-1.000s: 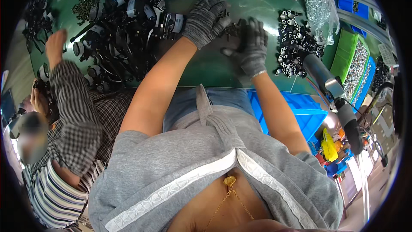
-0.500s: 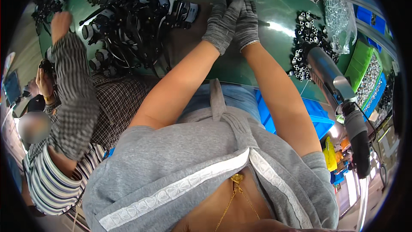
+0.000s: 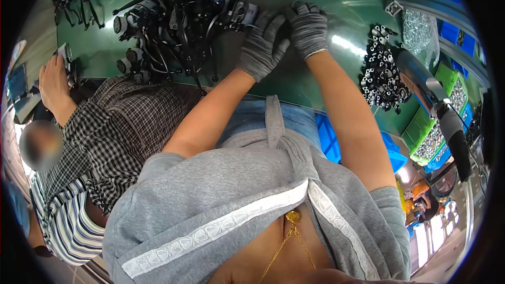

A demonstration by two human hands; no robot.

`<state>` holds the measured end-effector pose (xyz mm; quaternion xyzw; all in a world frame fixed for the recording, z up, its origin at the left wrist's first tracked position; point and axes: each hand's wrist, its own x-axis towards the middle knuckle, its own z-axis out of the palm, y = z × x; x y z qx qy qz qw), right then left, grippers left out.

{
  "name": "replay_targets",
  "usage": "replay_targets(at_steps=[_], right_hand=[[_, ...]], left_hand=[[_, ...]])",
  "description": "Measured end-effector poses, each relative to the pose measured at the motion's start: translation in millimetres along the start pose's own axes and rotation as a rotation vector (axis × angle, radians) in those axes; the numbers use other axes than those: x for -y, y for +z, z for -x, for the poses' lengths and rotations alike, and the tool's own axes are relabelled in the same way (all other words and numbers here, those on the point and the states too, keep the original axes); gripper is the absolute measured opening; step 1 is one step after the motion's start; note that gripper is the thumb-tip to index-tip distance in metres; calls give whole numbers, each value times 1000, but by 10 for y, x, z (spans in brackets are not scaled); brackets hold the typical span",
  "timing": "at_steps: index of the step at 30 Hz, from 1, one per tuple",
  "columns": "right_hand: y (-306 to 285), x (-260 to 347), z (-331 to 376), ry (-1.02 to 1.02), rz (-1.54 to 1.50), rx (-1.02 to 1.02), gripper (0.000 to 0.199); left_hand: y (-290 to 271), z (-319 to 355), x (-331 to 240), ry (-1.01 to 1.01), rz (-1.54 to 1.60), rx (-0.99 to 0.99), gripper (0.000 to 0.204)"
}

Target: Assembling brake lever components using a pneumatic screwdriver at a factory workstation.

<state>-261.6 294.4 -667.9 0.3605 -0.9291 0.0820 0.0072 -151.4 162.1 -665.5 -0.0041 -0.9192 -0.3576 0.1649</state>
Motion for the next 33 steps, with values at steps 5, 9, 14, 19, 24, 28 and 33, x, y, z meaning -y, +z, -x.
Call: replay_targets(at_steps=[5,9,14,19,24,28,33], right_hand=[[-80,-55,-94,-103,74,118,44],[-129,-79,-203,-150,100,206,36],[-44,-34,-304,-105,137,318,38],[87,-252,-277,46,-247,-13,27],[-577,25,-413,380,-548,103,25],[-702,522,-667,419,-1293,225,31],[-1015,1768,-2073,339,-1658,600,39]], left_hand=[[113,68,126,7,-166,60,66],[75,44,121,-48,-121,147,70],[122,110,149,-91,-140,189,71],[173,78,160,-30,-142,225,70],[75,75,131,-84,-218,204,63],[35,93,114,-37,-293,261,58],[130,146,143,-35,-346,220,60]])
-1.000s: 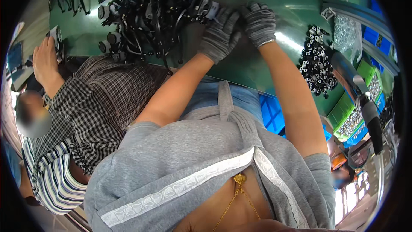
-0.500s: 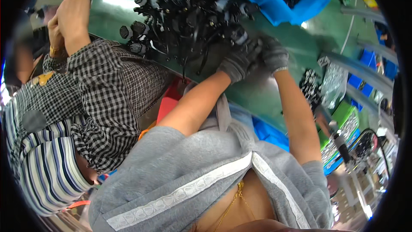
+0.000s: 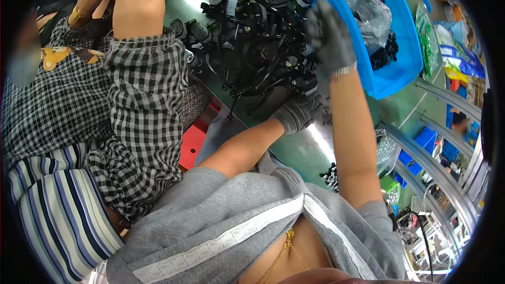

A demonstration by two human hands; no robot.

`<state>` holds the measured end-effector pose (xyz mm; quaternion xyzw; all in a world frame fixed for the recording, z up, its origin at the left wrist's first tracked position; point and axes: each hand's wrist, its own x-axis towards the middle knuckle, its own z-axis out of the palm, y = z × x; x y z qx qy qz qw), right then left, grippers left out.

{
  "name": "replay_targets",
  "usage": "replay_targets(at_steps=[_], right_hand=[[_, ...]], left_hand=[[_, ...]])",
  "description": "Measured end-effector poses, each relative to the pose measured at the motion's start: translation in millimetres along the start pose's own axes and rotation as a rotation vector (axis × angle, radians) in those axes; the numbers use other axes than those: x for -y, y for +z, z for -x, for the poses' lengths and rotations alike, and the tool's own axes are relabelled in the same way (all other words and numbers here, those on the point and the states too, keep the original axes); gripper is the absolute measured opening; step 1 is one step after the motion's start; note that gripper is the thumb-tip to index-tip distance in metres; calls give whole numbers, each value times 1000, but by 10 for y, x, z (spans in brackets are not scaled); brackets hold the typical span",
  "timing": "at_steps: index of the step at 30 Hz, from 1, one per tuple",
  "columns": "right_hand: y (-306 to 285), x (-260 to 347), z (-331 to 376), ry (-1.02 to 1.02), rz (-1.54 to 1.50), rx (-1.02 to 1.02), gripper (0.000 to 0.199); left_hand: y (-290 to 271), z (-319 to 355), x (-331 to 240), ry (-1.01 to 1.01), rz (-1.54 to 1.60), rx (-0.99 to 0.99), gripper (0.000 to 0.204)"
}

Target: Assembling brake lever components using a pneumatic screwdriver at a factory workstation.

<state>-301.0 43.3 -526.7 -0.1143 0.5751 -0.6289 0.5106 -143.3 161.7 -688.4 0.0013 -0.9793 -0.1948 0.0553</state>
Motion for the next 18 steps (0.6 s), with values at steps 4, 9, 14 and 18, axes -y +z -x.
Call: replay_targets(at_steps=[4,9,14,18], right_hand=[[160,89,-1576,-467,732,264,28],[-246,-174,-3534,-1118,2029,285,43],[-176,-1,-3261,-921,1604,350,46],[137,288,-1684,-738,969,307,47]], left_hand=[[38,33,28,-28,147,-57,58],[28,-33,32,8,99,-103,56],[124,30,20,24,101,-102,57],[44,58,65,-11,17,34,59]])
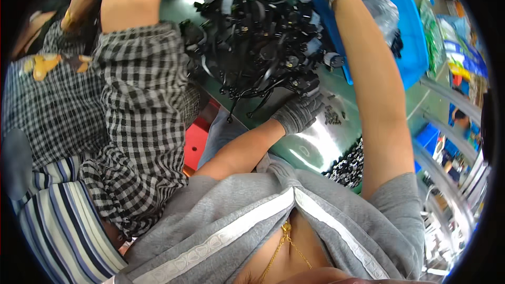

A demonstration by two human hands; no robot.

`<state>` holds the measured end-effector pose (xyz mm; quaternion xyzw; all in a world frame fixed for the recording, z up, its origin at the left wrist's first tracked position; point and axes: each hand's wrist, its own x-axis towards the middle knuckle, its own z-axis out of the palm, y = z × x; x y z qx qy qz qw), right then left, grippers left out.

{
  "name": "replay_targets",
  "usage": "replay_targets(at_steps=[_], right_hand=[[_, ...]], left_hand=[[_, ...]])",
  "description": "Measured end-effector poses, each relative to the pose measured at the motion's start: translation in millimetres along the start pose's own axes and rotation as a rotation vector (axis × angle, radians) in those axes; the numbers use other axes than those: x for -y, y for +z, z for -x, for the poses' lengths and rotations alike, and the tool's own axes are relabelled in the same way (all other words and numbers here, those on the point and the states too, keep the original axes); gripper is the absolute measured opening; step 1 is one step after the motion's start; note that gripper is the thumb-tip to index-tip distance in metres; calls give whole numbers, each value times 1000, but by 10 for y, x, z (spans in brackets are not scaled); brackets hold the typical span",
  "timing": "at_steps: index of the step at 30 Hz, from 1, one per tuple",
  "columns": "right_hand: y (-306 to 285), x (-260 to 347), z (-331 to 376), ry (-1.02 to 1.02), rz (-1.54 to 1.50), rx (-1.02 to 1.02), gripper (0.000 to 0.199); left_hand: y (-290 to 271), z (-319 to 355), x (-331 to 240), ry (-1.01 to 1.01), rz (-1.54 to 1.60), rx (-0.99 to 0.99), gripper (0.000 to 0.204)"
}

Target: Assembling brake lever components using a pneumatic screwdriver at a factory workstation.

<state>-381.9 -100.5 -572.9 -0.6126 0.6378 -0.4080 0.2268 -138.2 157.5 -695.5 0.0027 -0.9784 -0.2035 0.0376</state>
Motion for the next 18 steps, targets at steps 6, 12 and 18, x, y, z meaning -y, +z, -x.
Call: replay_targets(at_steps=[6,12,18], right_hand=[[-400,925,2477,-21,300,-453,33],[606,638,4762,624,390,-758,87],[548,309,4687,757,813,-491,110]], left_hand=[[122,-260,-142,36,-115,233,59],[14,-142,-77,14,-5,-75,58],[-21,-135,-184,37,47,-232,56]])
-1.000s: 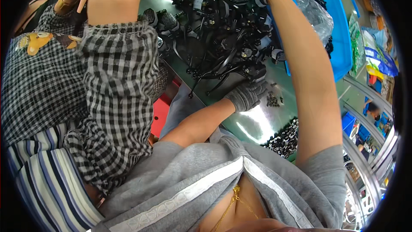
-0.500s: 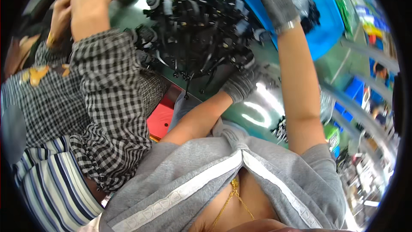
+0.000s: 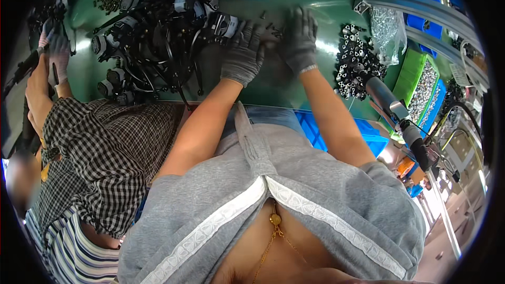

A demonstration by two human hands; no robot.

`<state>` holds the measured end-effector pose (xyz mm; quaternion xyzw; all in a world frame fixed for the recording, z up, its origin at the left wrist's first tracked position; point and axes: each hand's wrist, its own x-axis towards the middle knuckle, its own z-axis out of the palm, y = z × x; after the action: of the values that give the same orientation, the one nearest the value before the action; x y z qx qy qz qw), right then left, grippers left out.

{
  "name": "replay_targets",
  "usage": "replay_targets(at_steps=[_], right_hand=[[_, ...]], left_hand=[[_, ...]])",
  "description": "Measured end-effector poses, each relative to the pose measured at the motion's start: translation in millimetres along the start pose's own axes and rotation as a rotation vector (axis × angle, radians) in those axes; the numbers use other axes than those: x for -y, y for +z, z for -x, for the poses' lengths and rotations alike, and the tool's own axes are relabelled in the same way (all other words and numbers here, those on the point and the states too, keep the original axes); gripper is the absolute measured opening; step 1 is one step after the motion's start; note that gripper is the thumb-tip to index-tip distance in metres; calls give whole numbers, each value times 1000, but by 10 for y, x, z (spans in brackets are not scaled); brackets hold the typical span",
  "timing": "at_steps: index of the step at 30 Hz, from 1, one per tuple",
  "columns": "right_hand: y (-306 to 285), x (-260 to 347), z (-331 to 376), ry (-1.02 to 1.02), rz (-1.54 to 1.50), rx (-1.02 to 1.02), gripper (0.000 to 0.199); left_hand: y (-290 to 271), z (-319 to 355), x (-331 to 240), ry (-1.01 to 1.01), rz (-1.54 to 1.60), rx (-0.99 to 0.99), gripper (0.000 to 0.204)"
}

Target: Assembling brake lever components using a pneumatic screwdriver at a factory workstation.

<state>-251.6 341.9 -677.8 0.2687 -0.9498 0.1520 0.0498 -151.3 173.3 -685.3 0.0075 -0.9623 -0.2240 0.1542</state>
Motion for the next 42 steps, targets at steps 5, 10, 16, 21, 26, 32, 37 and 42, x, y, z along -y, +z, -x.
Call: replay_targets(at_steps=[5,10,16,21,26,32,37,42], right_hand=[[2,225,-496,-257,53,105,79],[83,156,-492,-347,2,65,50],[-3,206,-417,-286,109,199,37],[3,108,-494,-378,131,219,34],[31,154,-481,-364,9,103,33],[2,218,-418,-233,50,154,38],[28,157,-304,-139,-4,48,36],[-18,146,-385,-153,38,157,37]], left_hand=[[-55,30,33,20,-36,19,55],[-39,14,43,0,3,3,63],[-59,21,15,-2,28,-38,55],[-72,30,3,-5,-4,-5,54],[-31,31,50,37,-26,-30,51],[-37,52,59,59,-45,-28,49],[-21,72,80,45,-18,14,56],[-34,34,71,48,-37,-22,50]])
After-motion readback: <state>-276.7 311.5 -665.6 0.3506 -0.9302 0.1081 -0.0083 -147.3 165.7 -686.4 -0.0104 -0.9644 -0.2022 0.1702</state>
